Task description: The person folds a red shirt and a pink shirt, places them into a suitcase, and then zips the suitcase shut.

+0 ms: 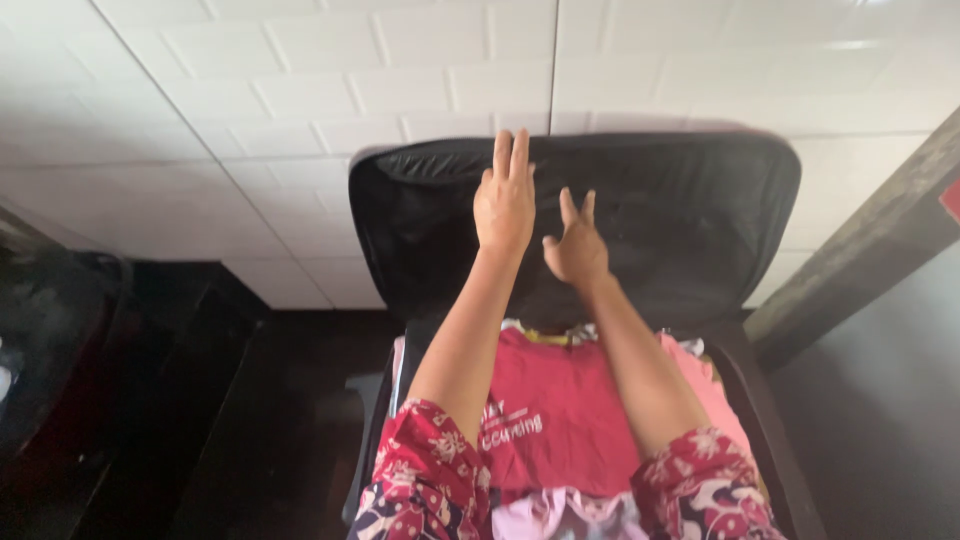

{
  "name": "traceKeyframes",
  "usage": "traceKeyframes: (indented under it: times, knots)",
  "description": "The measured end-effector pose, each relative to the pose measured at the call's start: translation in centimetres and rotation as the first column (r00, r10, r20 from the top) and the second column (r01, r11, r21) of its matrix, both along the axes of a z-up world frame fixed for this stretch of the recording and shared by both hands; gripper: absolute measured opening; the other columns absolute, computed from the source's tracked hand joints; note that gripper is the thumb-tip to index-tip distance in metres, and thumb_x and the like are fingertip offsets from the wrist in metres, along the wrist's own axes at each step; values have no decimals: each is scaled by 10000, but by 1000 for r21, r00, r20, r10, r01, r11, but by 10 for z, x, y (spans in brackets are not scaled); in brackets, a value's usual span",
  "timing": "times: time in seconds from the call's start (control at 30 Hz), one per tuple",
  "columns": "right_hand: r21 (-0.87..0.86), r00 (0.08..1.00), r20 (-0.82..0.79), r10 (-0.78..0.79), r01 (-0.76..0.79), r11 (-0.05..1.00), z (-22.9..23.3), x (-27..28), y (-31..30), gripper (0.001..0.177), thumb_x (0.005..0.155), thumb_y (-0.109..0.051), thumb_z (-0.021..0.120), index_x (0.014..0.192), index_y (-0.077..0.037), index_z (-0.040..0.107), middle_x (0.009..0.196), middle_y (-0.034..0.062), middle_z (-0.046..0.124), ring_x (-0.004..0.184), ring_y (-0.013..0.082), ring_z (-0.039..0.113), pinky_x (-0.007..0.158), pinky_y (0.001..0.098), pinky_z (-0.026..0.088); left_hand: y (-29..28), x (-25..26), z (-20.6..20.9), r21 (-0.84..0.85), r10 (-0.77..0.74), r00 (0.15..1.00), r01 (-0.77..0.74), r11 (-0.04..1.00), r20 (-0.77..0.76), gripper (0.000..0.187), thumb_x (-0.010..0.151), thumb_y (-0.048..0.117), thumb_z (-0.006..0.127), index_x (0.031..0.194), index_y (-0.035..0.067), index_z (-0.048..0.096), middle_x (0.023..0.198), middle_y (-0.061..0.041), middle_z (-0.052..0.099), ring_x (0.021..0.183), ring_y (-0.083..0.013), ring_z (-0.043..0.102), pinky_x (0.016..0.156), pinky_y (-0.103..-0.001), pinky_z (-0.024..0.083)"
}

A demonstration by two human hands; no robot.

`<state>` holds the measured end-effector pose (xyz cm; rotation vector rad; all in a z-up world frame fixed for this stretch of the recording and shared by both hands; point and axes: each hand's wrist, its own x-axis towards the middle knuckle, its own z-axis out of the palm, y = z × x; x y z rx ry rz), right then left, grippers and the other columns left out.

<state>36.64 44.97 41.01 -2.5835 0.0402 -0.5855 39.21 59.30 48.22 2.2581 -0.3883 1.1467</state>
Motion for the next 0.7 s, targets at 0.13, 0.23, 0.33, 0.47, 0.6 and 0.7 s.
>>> traceKeyframes:
  times: [0.13, 0.23, 0.33, 0.47, 0.6, 0.7]
  knots:
    - [-23, 972, 228, 61, -57, 998, 7, -28, -9, 541, 904, -118, 710, 1427, -89, 578, 1479, 220, 528, 1294, 429, 593, 1073, 474, 495, 11, -17, 10, -64, -29, 999, 31, 997, 23, 360, 1025, 149, 650, 1378, 113, 593, 1392, -61, 605, 822, -285, 666, 741, -404, 571]
    - [-65, 912, 407, 54, -31, 997, 29, -71, 2, 320, 953, -47, 672, 1263, -108, 725, 1393, 109, 644, 1266, 361, 619, 1111, 461, 480, 17, -37, 17, -123, -40, 996, 50, 991, 78, 290, 1009, 158, 670, 1296, 124, 656, 1303, -40, 650, 835, -280, 657, 771, -416, 557]
    - [-160, 804, 589, 84, 14, 987, 58, -109, 23, 380, 914, 29, 659, 1257, -107, 749, 1382, 99, 619, 1285, 357, 582, 1118, 479, 448, 19, -64, 23, -164, -36, 985, 64, 984, 169, 278, 979, 166, 689, 1253, 115, 682, 1274, -56, 662, 815, -288, 635, 773, -415, 545]
    - [-290, 707, 695, 133, 106, 951, 94, -141, 40, 511, 882, 57, 671, 1374, -78, 711, 1471, 181, 540, 1379, 408, 494, 1177, 533, 366, 30, -98, 27, -185, -83, 979, 119, 976, 188, 276, 984, 151, 703, 1257, 112, 692, 1263, -36, 669, 830, -277, 617, 789, -397, 535]
    - [-362, 779, 615, 122, 141, 922, 111, -163, 44, 597, 835, 48, 675, 1419, -72, 689, 1492, 192, 521, 1420, 458, 441, 1204, 616, 227, 38, -132, 26, -216, -78, 970, 129, 968, 232, 272, 968, 132, 726, 1240, 118, 708, 1246, -27, 671, 807, -259, 590, 781, -378, 528]
    - [-357, 779, 613, 128, 129, 925, 110, -177, 46, 463, 896, 10, 720, 1345, -101, 711, 1369, 120, 575, 1372, 401, 488, 1217, 636, 183, 48, -158, 23, -200, -110, 971, 153, 968, 212, 284, 958, 123, 743, 1240, 105, 712, 1238, -20, 679, 788, -249, 568, 771, -377, 519]
